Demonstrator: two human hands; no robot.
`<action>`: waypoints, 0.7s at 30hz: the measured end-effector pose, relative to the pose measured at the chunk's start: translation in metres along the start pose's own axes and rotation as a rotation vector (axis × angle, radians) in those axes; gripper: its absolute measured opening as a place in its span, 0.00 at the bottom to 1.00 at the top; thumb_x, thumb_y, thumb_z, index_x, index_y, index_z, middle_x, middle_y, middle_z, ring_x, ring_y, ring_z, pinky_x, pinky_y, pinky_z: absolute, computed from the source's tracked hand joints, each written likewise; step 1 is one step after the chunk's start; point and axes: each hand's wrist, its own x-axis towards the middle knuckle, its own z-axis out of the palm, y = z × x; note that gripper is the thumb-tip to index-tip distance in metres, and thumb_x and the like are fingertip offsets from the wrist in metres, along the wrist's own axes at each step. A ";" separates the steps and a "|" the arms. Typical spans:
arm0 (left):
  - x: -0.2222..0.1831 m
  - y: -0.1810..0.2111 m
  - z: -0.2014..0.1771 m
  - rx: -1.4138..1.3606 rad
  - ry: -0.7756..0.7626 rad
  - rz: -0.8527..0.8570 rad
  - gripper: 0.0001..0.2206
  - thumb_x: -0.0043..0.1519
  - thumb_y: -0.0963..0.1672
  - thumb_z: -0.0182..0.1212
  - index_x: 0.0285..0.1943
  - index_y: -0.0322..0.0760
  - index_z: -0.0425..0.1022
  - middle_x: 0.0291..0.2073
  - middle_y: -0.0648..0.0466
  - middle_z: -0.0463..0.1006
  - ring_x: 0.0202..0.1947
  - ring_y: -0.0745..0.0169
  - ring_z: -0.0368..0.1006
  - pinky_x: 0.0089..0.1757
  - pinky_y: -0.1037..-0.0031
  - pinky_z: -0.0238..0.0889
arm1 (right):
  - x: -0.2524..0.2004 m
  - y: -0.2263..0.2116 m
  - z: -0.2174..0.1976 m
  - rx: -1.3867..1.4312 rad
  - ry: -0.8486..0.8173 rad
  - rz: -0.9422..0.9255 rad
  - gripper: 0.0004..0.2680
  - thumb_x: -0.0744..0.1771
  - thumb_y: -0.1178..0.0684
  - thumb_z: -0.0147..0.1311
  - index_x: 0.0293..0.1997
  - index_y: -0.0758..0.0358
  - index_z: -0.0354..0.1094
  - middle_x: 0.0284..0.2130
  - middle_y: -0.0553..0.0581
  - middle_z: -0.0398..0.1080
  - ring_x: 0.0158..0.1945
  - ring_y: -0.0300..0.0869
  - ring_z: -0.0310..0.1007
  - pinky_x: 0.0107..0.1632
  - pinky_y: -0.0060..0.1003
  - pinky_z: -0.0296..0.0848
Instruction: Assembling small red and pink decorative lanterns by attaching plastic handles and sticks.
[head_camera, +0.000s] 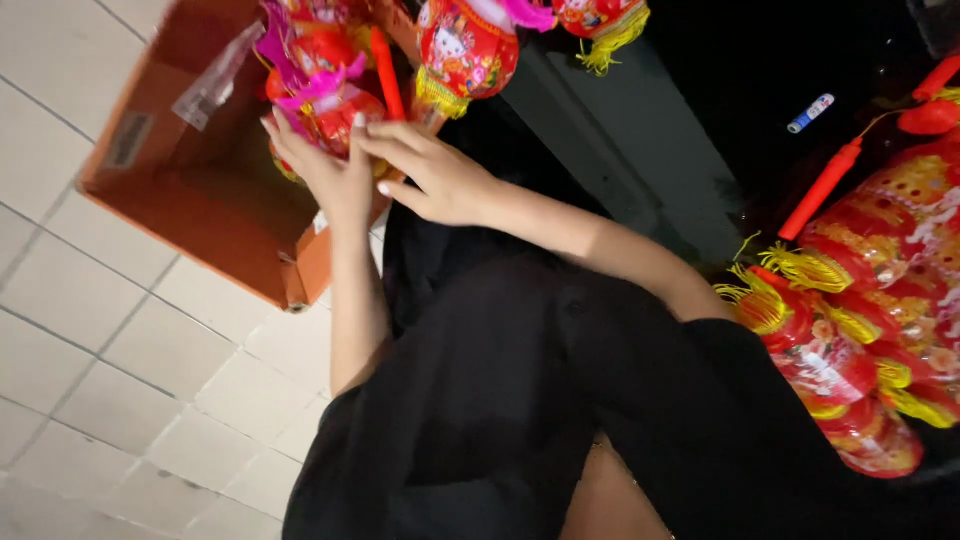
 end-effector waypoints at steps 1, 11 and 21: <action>-0.002 0.024 -0.001 -0.024 0.079 0.083 0.41 0.68 0.53 0.68 0.81 0.36 0.43 0.80 0.43 0.37 0.82 0.44 0.32 0.75 0.49 0.33 | -0.005 -0.010 -0.011 0.035 0.032 -0.090 0.17 0.71 0.57 0.54 0.69 0.65 0.57 0.63 0.63 0.60 0.68 0.55 0.61 0.70 0.48 0.61; 0.020 0.137 0.006 0.132 0.146 0.659 0.48 0.62 0.64 0.67 0.85 0.63 0.38 0.84 0.59 0.26 0.88 0.50 0.19 0.84 0.38 0.21 | -0.066 0.018 -0.127 -0.506 0.956 0.043 0.20 0.71 0.47 0.59 0.66 0.66 0.53 0.59 0.70 0.58 0.63 0.66 0.59 0.66 0.60 0.60; 0.082 0.120 0.029 0.011 -0.032 0.590 0.55 0.54 0.64 0.80 0.85 0.62 0.42 0.83 0.53 0.26 0.86 0.48 0.27 0.82 0.48 0.35 | -0.064 0.084 -0.162 -0.517 0.564 0.230 0.33 0.70 0.46 0.75 0.78 0.53 0.45 0.74 0.61 0.40 0.76 0.61 0.39 0.64 0.63 0.74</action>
